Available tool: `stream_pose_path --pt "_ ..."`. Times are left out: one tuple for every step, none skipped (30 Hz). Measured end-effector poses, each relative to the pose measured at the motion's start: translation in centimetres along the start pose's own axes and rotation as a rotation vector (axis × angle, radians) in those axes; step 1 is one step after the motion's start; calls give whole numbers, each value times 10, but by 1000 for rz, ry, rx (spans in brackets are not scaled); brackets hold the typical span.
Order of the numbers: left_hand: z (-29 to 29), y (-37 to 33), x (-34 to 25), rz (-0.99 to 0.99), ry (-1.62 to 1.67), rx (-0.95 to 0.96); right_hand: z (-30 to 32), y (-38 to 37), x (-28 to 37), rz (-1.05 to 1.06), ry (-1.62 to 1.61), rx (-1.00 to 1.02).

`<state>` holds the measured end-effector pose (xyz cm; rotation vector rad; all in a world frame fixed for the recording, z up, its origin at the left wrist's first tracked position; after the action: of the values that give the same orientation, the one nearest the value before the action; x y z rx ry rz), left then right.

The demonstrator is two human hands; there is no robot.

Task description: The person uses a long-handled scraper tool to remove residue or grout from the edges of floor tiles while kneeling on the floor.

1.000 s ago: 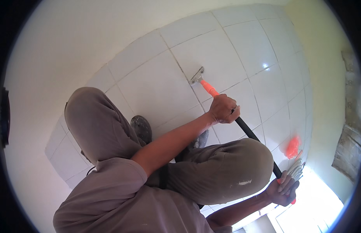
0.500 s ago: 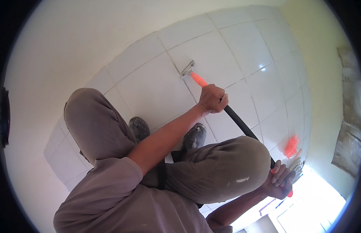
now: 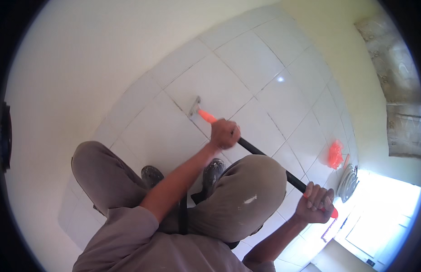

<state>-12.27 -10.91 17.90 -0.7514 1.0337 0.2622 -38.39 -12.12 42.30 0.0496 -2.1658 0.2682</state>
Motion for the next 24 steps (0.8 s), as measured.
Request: stream_pose_path --pt "-7 2 -7 40 0 110 8 0 8 9 -18 -26" --pt "-10 6 -7 35 -70 111 14 2 9 19 -31 -53" --pt "-10 2 -1 7 -49 66 18 4 4 19 -57 -56" --pt "-4 -2 8 -14 -36 28 14 6 -7 9 -86 -65" --pt "0 -9 18 -1 10 23 7 7 -18 16 -89 -98" --pt "13 -24 32 9 39 17 -5 3 -37 18 -81 -75" --pt "25 -38 45 -3 -13 35 -8 -2 -52 10 -34 -26" --pt "34 -50 55 -22 -75 45 -20 -4 -71 36 -40 -110" --pt "34 -53 55 -32 -85 47 -23 -4 -78 38 -23 -110" --pt "30 -54 55 -4 -65 38 -21 -5 -81 42 -1 -112" --pt "26 -54 51 28 -47 28 -14 -6 -71 45 -8 -113" --pt "11 -53 44 5 5 86 -5 -5 -51 80 41 -47" --pt "-7 -48 33 -13 52 149 4 0 -31 110 90 14" --pt "-25 -41 21 -80 35 154 11 5 -16 143 41 -72" --pt "-48 -36 -1 -80 68 177 25 7 5 149 31 -124" --pt "-63 -33 -16 -91 72 231 37 10 20 155 46 -147" --pt "-81 -32 -27 -92 130 273 45 14 33 167 66 -184" --pt "-95 -30 -30 -109 147 305 50 17 38 175 76 -216" --pt "-104 -28 -34 -102 147 336 53 24 40 170 78 -224" --pt "-110 -25 -36 -94 146 367 57 30 41 185 90 -277" --pt "-113 -22 -37 -87 143 373 59 36 41 199 102 -329" --pt "-117 -21 -41 -94 170 392 62 39 44 192 104 -336" --pt "-119 -20 -43 -100 197 409 65 41 48 215 118 -368" --pt "-119 -22 -43 -92 195 414 67 41 50 238 132 -399"
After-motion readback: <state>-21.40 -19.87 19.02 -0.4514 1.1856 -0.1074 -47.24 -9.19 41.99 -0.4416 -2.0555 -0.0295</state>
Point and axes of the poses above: each hand's wrist, its own y-axis away from the middle knuckle, its own z-axis out of the back of the hand, x = y × z, the point moved 2 cm from there along -y, towards the middle knuckle, and after that the axes turned 5 degrees about -x, right-handed, at the moved point
